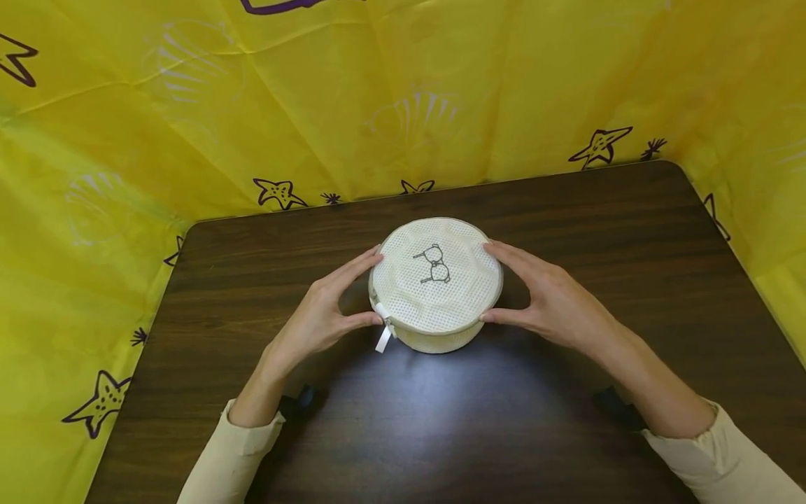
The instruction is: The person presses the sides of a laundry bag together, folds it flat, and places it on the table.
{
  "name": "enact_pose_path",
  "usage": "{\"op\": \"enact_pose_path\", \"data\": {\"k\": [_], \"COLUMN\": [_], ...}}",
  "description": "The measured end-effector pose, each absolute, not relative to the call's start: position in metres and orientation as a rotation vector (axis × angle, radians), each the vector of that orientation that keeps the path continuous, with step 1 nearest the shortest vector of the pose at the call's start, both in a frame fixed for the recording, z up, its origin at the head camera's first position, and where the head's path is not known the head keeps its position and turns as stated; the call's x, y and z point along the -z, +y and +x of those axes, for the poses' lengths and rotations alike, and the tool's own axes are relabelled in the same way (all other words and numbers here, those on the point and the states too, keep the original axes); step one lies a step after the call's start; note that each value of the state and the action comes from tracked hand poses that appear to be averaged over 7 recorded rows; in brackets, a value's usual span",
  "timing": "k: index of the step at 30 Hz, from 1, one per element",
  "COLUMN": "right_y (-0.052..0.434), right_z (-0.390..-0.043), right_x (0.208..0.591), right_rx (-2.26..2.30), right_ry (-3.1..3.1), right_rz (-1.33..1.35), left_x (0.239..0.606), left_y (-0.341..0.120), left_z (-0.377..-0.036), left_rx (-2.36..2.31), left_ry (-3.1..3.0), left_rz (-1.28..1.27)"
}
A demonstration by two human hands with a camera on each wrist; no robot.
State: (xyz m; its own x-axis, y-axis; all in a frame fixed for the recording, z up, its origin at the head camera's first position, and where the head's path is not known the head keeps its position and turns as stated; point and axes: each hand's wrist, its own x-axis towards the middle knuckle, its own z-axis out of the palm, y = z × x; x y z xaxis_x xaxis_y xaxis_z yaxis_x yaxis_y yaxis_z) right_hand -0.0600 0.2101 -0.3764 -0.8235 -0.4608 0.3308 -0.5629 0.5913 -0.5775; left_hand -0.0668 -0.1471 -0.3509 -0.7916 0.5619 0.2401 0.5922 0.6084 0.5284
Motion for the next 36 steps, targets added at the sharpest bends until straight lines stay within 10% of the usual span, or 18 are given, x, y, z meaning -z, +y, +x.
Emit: {"op": "enact_pose_path", "data": {"k": [36], "right_y": [0.204], "right_z": [-0.061], "right_x": [0.390], "right_rx": [-1.175], "right_ry": [-2.713], "right_rz": [0.769], "left_x": [0.356], "left_y": [-0.147], "left_z": [-0.072], "left_rx": [0.974], "left_ry": [-2.826], "left_rz": [-0.958]}}
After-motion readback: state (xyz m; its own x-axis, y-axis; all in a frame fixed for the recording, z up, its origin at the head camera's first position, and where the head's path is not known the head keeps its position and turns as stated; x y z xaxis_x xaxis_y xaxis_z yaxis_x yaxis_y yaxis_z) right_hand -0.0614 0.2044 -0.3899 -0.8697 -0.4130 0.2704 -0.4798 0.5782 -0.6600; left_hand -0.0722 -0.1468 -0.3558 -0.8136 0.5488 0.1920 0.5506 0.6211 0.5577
